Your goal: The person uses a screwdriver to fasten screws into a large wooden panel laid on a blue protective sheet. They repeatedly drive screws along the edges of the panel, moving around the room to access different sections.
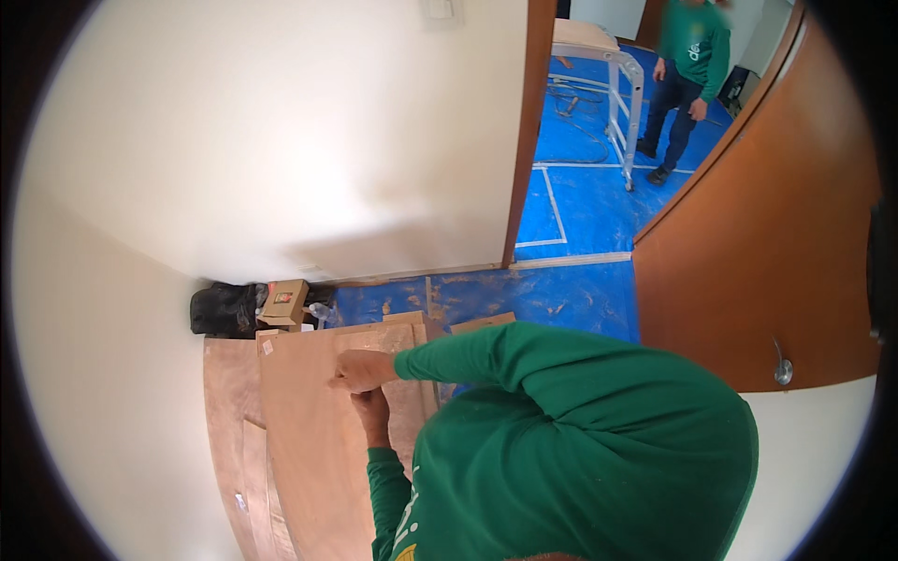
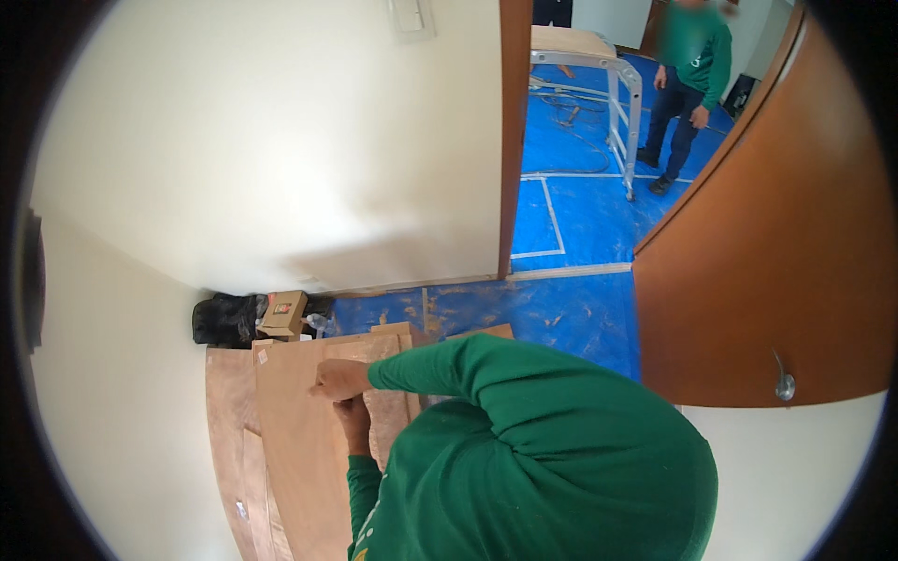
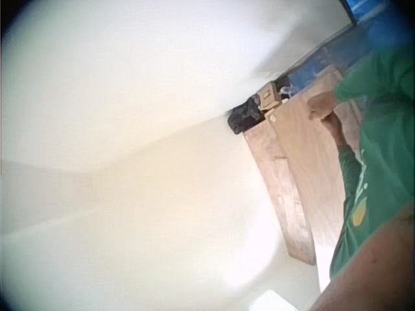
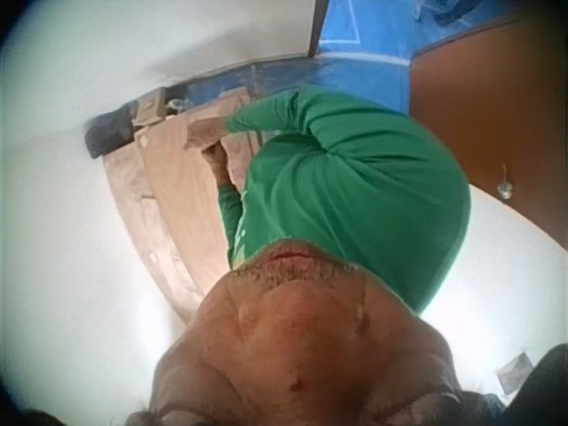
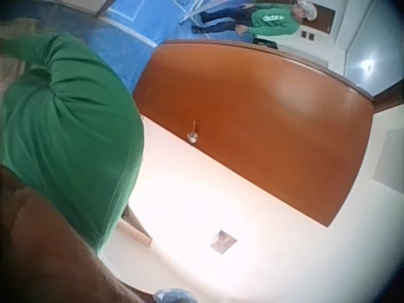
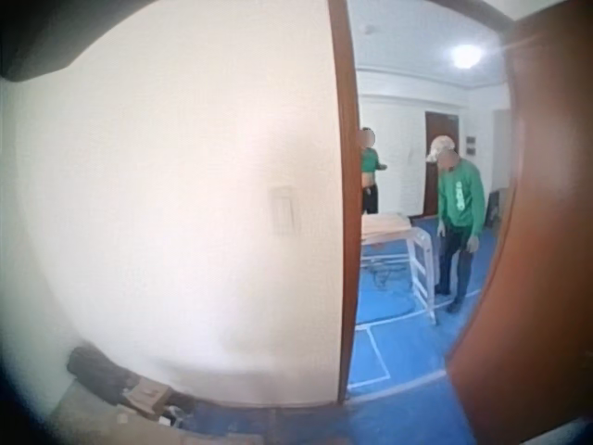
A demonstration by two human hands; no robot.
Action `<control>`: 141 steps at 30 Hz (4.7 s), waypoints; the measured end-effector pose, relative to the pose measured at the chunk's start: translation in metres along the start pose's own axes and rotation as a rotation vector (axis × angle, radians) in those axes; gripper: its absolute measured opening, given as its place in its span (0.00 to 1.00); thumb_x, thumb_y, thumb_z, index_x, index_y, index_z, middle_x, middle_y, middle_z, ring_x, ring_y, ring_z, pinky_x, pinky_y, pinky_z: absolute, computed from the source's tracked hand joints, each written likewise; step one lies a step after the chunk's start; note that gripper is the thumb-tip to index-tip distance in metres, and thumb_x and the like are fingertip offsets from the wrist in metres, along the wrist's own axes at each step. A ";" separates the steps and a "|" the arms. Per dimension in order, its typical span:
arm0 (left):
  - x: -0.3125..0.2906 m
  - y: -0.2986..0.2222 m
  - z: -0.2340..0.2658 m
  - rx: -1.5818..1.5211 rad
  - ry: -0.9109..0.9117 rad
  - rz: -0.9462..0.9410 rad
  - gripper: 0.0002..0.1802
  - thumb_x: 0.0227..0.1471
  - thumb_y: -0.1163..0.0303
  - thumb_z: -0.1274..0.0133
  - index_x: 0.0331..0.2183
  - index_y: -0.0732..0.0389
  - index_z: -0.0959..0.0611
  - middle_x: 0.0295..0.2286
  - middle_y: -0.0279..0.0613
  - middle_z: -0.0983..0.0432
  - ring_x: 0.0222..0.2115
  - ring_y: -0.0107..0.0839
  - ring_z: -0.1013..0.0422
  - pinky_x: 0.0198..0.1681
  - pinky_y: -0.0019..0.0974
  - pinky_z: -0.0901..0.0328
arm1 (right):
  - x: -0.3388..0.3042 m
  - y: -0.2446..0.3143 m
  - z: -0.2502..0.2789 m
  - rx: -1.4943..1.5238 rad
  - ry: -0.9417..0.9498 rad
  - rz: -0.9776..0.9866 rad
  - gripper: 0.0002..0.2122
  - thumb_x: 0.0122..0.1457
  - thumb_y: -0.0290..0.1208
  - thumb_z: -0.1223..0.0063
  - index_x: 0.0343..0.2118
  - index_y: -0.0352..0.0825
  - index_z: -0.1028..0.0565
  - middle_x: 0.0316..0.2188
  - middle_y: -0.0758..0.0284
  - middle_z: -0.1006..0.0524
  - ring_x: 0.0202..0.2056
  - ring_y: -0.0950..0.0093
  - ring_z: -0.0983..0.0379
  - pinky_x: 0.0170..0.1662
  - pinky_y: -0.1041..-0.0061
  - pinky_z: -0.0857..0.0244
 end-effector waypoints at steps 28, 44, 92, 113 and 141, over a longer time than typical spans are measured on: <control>-0.014 0.013 -0.006 0.197 -0.202 -0.011 0.26 0.66 0.76 0.42 0.61 0.63 0.30 0.57 0.44 0.29 0.58 0.33 0.30 0.61 0.42 0.32 | -0.005 0.030 -0.001 0.087 -0.183 0.155 0.25 0.68 0.49 0.45 0.22 0.30 0.23 0.22 0.51 0.24 0.27 0.52 0.25 0.35 0.52 0.33; 0.010 -0.001 0.008 -0.064 -0.015 0.021 0.22 0.68 0.74 0.44 0.60 0.64 0.29 0.54 0.44 0.26 0.55 0.33 0.28 0.58 0.39 0.30 | -0.020 0.041 0.014 -0.024 -0.770 0.427 0.26 0.65 0.47 0.41 0.14 0.32 0.28 0.14 0.62 0.27 0.18 0.65 0.30 0.27 0.60 0.36; -0.004 -0.007 -0.002 0.042 0.173 -0.157 0.24 0.67 0.76 0.47 0.61 0.72 0.27 0.57 0.52 0.25 0.57 0.39 0.28 0.58 0.39 0.31 | -0.030 0.013 0.009 -0.007 -0.327 0.095 0.26 0.70 0.48 0.48 0.27 0.26 0.22 0.27 0.44 0.21 0.33 0.42 0.22 0.39 0.47 0.31; 0.003 0.013 -0.002 0.172 -0.146 0.011 0.13 0.64 0.80 0.42 0.48 0.74 0.15 0.47 0.43 0.16 0.49 0.29 0.22 0.53 0.37 0.28 | -0.017 0.018 -0.005 0.001 -0.782 0.344 0.29 0.72 0.47 0.49 0.17 0.29 0.28 0.14 0.55 0.28 0.19 0.56 0.31 0.29 0.56 0.36; 0.002 0.007 -0.012 -0.130 0.056 0.155 0.13 0.64 0.75 0.39 0.46 0.74 0.15 0.44 0.46 0.14 0.45 0.30 0.22 0.50 0.37 0.28 | -0.001 -0.012 0.010 0.165 0.072 -0.084 0.28 0.71 0.53 0.50 0.24 0.30 0.25 0.25 0.53 0.22 0.32 0.55 0.23 0.39 0.52 0.33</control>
Point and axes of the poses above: each hand's wrist, its own x-axis towards the middle knuckle, its own z-axis out of the back of the hand, y = z × x, the point moved 2 cm from there along x, towards the middle knuckle
